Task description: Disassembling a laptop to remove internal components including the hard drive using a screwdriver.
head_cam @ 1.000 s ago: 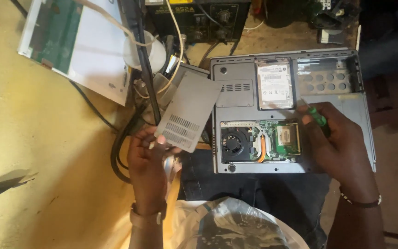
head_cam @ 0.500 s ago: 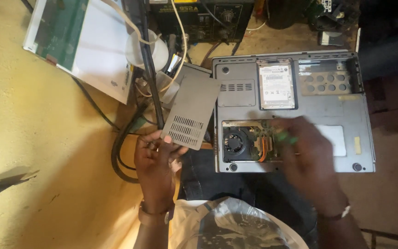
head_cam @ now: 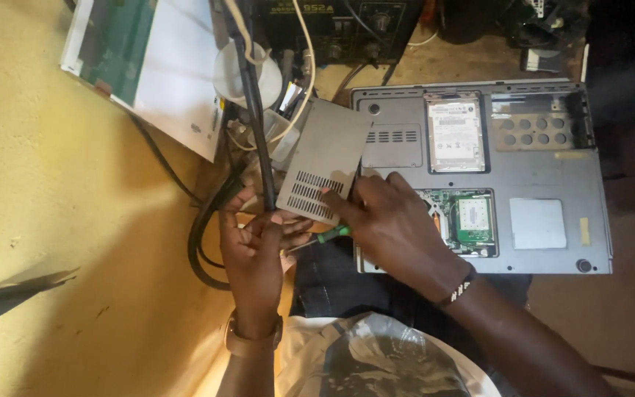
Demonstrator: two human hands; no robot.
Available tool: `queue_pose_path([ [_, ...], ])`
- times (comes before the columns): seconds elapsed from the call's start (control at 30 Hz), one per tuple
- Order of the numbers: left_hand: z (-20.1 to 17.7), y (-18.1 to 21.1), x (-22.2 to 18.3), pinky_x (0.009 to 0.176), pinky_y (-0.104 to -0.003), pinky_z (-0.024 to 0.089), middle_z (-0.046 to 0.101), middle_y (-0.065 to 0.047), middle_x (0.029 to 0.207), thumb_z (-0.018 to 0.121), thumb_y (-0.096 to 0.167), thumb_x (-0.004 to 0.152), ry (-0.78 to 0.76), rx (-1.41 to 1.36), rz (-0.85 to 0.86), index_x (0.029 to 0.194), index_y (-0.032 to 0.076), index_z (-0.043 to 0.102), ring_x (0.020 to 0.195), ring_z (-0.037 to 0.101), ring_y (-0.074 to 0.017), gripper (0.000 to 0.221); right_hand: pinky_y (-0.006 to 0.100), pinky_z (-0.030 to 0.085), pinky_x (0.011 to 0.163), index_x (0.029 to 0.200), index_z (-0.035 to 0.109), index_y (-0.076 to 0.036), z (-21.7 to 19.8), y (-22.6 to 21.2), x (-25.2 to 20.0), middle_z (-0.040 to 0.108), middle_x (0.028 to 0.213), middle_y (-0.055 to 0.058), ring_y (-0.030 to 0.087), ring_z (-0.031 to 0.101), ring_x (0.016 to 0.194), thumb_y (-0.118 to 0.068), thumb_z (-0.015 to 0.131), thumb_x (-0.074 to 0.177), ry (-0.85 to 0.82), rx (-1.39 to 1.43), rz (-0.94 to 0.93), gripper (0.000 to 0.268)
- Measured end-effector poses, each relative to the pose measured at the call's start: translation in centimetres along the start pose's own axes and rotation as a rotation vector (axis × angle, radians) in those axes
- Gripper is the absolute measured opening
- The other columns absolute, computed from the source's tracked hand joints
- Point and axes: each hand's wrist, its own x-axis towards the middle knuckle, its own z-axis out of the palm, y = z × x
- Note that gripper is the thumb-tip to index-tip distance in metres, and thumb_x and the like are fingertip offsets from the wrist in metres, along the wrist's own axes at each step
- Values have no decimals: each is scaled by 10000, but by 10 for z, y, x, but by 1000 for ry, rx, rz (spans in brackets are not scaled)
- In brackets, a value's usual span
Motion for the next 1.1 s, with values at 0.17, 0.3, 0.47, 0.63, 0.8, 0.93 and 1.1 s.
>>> queue_pose_path([
  [0.17, -7, 0, 4, 569, -344, 582, 662, -215, 851, 460, 18, 774, -1, 58, 21, 1148, 86, 397, 653, 690, -292, 385, 313, 375, 529, 1071, 583, -102, 0, 5, 5, 466, 720, 71, 197, 487, 620, -20, 644, 658, -33, -58, -59, 425],
  [0.3, -16, -4, 12, 524, -297, 578, 650, -188, 803, 442, 32, 814, -15, 119, 216, 1153, 47, 402, 643, 687, -269, 341, 311, 362, 571, 1091, 583, -81, 1, 6, 11, 473, 750, 71, 210, 509, 642, -96, 686, 674, -47, -54, -70, 430],
  [0.47, -20, -6, 16, 560, -291, 565, 640, -211, 827, 482, 89, 819, -17, 65, 246, 1141, 45, 393, 653, 672, -257, 337, 313, 366, 597, 1093, 574, -103, 6, 5, 24, 500, 745, 66, 209, 518, 655, -283, 643, 740, -58, -35, -49, 402],
  [0.63, -25, -13, 19, 556, -283, 566, 607, -210, 762, 479, 80, 818, -37, 17, 313, 1205, -4, 351, 640, 645, -218, 417, 338, 352, 599, 1043, 612, -94, 14, 2, 35, 472, 681, 75, 232, 484, 593, -293, 722, 663, 15, 82, -20, 443],
  [0.8, -25, -16, 19, 567, -273, 569, 602, -193, 773, 468, 83, 826, -38, 5, 316, 1201, -18, 355, 648, 648, -218, 404, 379, 393, 631, 1070, 561, -46, 32, 2, 35, 543, 709, 124, 290, 550, 661, -292, 738, 630, -53, 136, 42, 534],
  [0.93, -21, -14, 16, 568, -280, 573, 598, -187, 773, 460, 52, 817, -43, 27, 329, 1189, -14, 370, 641, 649, -223, 388, 374, 376, 636, 1040, 568, -41, 20, 2, 44, 544, 718, 127, 290, 545, 646, -251, 753, 618, -77, 164, 36, 506],
  [1.1, -20, -2, 9, 547, -261, 576, 633, -177, 838, 489, 28, 820, 38, 281, 423, 1136, -7, 423, 668, 663, -212, 324, 358, 403, 594, 1143, 510, -79, 19, 8, 42, 510, 757, 94, 252, 509, 634, -80, 677, 580, -109, 225, 82, 587],
])
